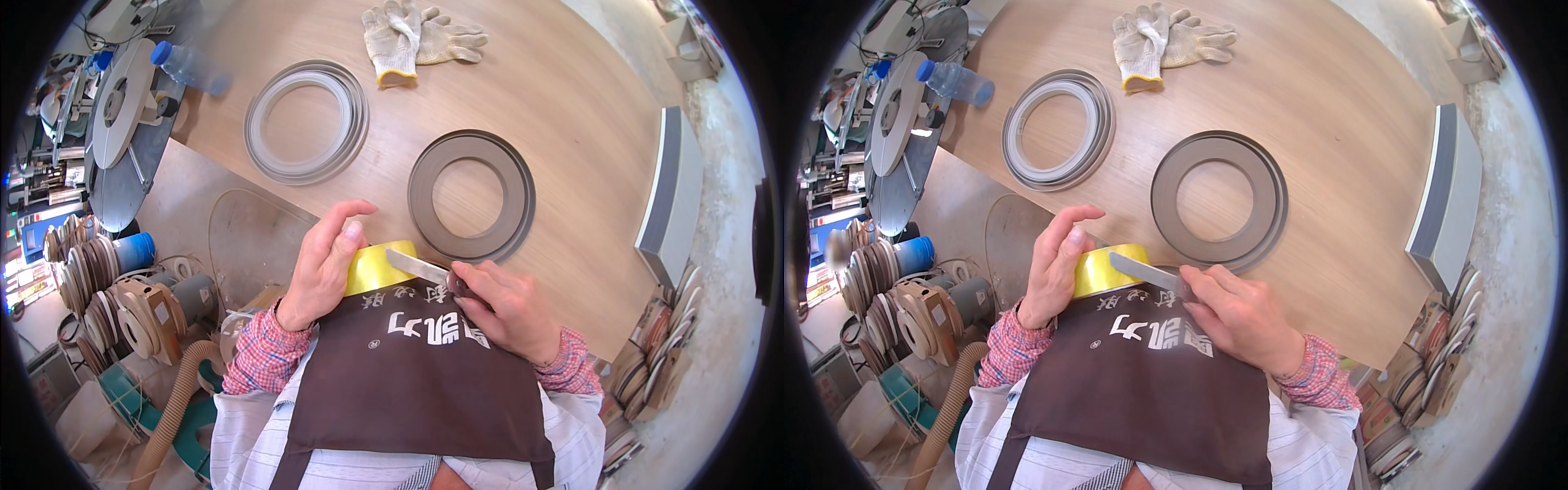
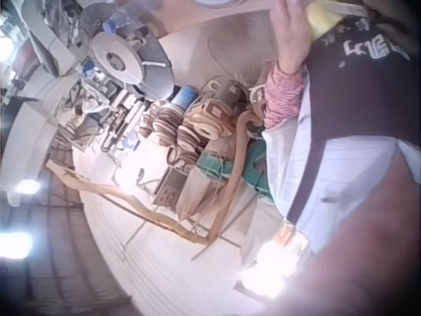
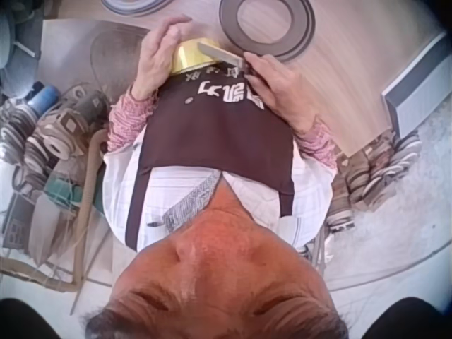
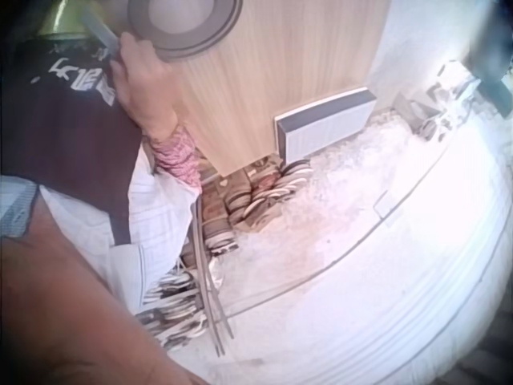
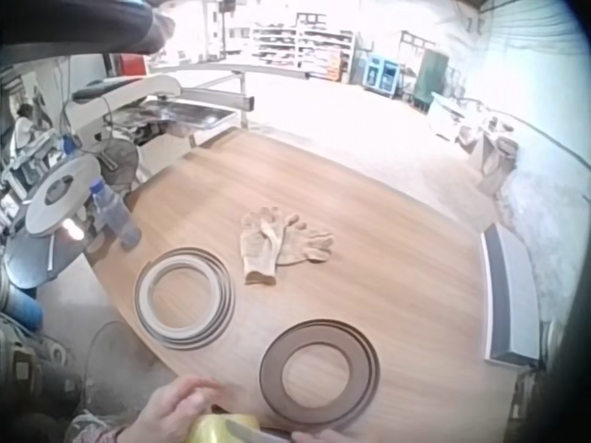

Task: The person applies yellow tape to the edges of several circular rings on a workbench. They use a utility knife to cut the tape and smooth it onto the rings, handling each ring individually.

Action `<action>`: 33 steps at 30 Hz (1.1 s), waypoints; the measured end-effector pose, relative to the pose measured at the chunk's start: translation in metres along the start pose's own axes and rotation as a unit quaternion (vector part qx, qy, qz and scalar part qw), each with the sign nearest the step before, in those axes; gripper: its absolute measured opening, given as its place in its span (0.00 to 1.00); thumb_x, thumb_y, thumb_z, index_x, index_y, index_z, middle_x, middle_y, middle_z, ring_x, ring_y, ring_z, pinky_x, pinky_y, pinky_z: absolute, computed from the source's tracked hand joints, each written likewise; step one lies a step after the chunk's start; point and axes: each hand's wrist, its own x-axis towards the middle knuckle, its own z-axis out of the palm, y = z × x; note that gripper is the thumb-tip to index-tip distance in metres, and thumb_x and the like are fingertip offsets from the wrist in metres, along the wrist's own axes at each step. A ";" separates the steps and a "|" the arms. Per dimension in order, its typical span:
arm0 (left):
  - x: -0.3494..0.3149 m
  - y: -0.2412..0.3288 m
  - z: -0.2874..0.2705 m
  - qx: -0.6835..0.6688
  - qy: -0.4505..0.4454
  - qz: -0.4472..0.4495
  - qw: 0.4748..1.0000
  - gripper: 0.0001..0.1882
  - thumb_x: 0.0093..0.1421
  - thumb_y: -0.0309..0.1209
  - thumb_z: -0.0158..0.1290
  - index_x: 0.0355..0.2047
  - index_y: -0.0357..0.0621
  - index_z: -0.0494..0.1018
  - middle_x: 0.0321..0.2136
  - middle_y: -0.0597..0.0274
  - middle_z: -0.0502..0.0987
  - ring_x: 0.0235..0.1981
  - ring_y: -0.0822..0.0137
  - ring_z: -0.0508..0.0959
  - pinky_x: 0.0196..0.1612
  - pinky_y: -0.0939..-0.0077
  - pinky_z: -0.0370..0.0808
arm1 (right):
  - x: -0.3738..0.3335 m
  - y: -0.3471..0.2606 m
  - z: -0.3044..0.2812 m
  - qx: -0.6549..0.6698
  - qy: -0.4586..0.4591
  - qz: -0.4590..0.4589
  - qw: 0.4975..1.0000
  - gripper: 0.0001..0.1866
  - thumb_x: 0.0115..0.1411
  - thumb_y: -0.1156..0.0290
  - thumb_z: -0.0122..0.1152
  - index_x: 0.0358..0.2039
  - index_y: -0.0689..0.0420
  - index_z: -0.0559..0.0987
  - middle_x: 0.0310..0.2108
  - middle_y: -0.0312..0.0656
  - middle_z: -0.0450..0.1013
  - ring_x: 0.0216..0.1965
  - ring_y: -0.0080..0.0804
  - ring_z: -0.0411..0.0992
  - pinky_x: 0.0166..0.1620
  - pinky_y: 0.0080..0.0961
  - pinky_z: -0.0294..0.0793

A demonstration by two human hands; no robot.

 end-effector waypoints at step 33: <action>-0.004 0.005 0.009 0.010 0.048 0.015 0.999 0.18 0.76 0.38 0.44 0.56 0.38 0.73 0.25 0.69 0.72 0.28 0.77 0.70 0.33 0.79 0.68 | -0.004 0.010 -0.002 0.016 0.081 0.033 0.996 0.24 0.52 0.79 0.70 0.51 0.62 0.80 0.36 0.44 0.78 0.30 0.40 0.79 0.32 0.31 0.79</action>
